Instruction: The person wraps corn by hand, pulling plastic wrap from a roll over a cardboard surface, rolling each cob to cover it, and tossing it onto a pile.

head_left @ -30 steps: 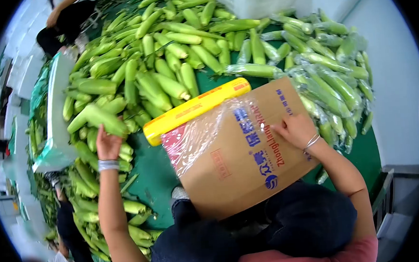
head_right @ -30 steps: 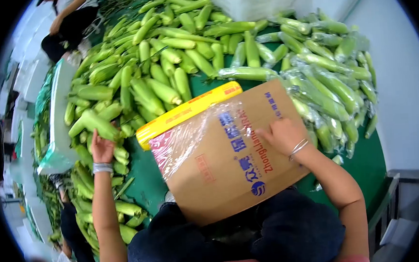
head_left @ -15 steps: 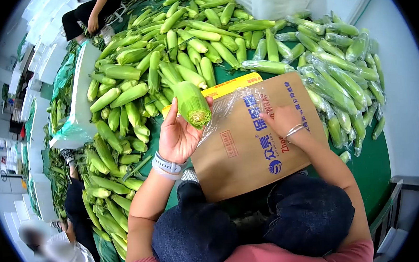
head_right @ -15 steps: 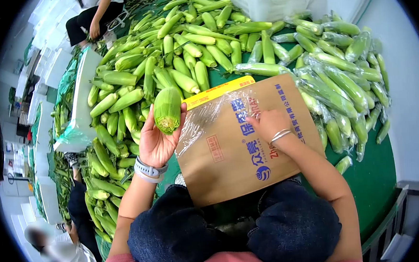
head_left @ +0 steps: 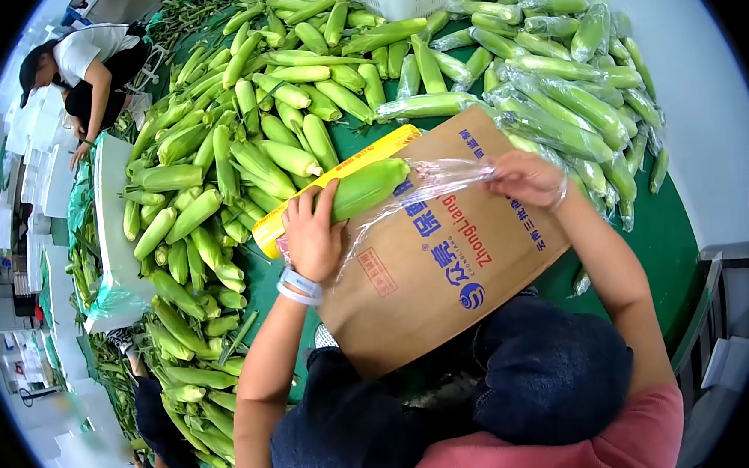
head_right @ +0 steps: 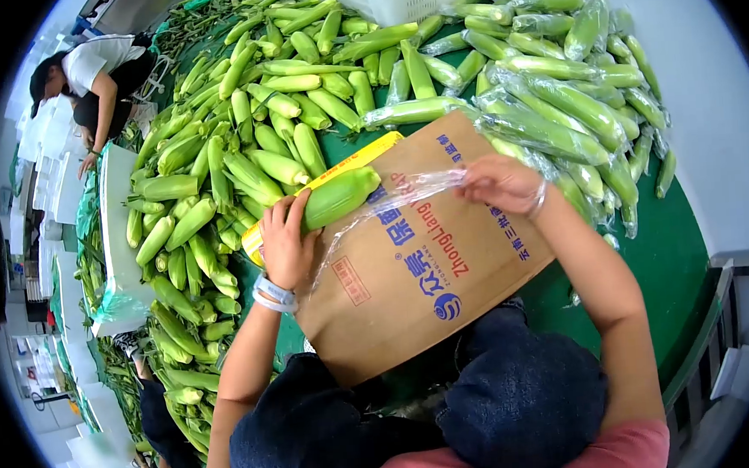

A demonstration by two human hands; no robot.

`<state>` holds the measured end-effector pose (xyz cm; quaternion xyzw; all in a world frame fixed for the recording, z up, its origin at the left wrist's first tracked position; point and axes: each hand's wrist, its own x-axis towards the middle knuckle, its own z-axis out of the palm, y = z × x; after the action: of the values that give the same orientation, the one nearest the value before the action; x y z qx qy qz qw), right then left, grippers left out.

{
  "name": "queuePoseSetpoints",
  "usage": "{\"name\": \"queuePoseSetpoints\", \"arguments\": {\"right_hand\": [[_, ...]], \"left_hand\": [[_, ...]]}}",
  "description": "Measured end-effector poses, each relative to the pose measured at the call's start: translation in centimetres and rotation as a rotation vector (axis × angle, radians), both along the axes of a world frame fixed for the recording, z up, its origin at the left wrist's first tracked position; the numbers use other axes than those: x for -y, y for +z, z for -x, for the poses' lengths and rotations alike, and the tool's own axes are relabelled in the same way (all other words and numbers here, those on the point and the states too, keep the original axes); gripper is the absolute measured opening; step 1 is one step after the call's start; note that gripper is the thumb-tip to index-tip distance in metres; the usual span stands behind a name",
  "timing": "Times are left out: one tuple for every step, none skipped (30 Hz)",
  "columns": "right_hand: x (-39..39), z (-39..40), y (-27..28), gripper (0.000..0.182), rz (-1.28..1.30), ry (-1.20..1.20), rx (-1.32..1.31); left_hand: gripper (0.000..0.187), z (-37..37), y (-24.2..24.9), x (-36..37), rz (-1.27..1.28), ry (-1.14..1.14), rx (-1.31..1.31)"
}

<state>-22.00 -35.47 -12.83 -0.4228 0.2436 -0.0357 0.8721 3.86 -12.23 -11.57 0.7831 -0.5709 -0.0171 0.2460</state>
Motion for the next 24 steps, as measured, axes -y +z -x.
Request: {"name": "queuePoseSetpoints", "arguments": {"right_hand": [[0.0, 0.3, 1.3, 0.010, -0.018, -0.173, 0.172], [0.0, -0.4, 2.5, 0.010, -0.027, -0.174, 0.172], [-0.5, -2.3, 4.2, 0.012, 0.036, -0.121, 0.316], [-1.7, -4.4, 5.2, 0.014, 0.099, -0.070, 0.463], [-3.4, -6.6, 5.3, 0.016, 0.491, 0.008, 0.379], [-5.2, -8.5, 4.9, 0.018, 0.883, 0.088, 0.285], [-6.5, -10.2, 2.8, 0.023, 1.273, 0.112, 0.265], [-7.5, -11.4, 0.8, 0.031, 1.664, 0.128, 0.238], [-7.9, -11.8, 0.2, 0.031, 1.663, 0.128, 0.251], [-8.0, -12.1, 0.1, 0.040, 1.850, 0.046, 0.256], [-7.9, -12.2, 0.0, 0.050, 2.035, -0.042, 0.258], [-7.8, -12.2, -0.1, 0.050, 2.034, -0.041, 0.267], [-7.7, -12.3, -0.2, 0.056, 2.086, 0.055, 0.220], [-7.6, -12.4, -0.2, 0.061, 2.136, 0.158, 0.177], [-7.5, -12.6, -0.5, 0.058, 2.164, 0.167, 0.179], [-7.5, -12.5, -0.2, 0.058, 2.165, 0.178, 0.201], [-7.4, -12.4, 0.1, 0.056, 2.155, 0.221, 0.164], [-7.4, -12.2, 0.3, 0.054, 2.143, 0.264, 0.123], [-7.3, -11.7, 0.5, 0.053, 2.159, 0.264, 0.176], [-7.2, -11.0, 0.5, 0.053, 2.166, 0.283, 0.191], [-7.6, -9.8, 1.0, 0.053, 2.145, 0.368, 0.204], [-8.1, -8.6, 1.5, 0.054, 2.119, 0.452, 0.212], [-8.9, -7.5, 1.7, 0.054, 2.124, 0.478, 0.267], [-10.0, -6.5, 2.0, 0.054, 2.119, 0.500, 0.270]], "left_hand": [[0.064, 0.7, 0.1, -0.1, -0.030, -0.026, -0.016], [0.065, 1.4, 0.3, 0.0, -0.062, -0.048, -0.032], [0.066, 2.5, 0.7, 0.2, -0.085, -0.065, 0.033], [0.065, 3.1, 0.5, 0.3, -0.086, -0.072, 0.070], [0.065, 3.3, 0.5, 0.6, -0.090, -0.097, 0.039], [0.064, 3.3, 0.6, 0.9, -0.091, -0.119, 0.010], [0.064, 3.0, 0.5, 0.8, -0.096, -0.111, 0.016], [0.059, 2.6, 0.4, 0.6, 0.043, -0.133, -0.033], [0.054, 2.3, 0.3, 0.4, 0.185, -0.155, -0.082], [0.054, 2.4, 0.1, -1.0, 0.191, -0.145, -0.075], [0.045, 2.8, -0.2, -3.3, 0.214, -0.059, 0.067], [0.037, 3.5, 0.1, -5.0, 0.228, 0.025, 0.206], [0.032, 4.5, 0.2, -5.7, 0.135, 0.059, 0.198], [0.031, 4.8, -0.1, -6.4, 0.010, 0.096, 0.295], [0.026, 4.4, -1.4, -7.1, -0.084, 0.126, 0.369], [0.021, 3.8, -2.0, -7.7, -0.178, 0.156, 0.443], [0.021, 3.1, -2.3, -8.9, -0.178, 0.174, 0.446], [0.016, 2.6, -2.1, -10.2, -0.348, 0.128, 0.461], [0.010, 2.5, -1.2, -11.0, -0.515, 0.082, 0.467], [0.006, 3.1, -0.3, -12.2, -0.569, 0.142, 0.372], [0.006, 3.3, 0.9, -13.5, -0.592, 0.121, 0.290], [0.007, 3.1, 2.1, -14.7, -0.615, 0.095, 0.207], [0.010, 2.9, 4.0, -15.2, -0.562, 0.056, -0.138], [0.013, 2.6, 5.8, -15.2, -0.497, 0.016, -0.483]]}}
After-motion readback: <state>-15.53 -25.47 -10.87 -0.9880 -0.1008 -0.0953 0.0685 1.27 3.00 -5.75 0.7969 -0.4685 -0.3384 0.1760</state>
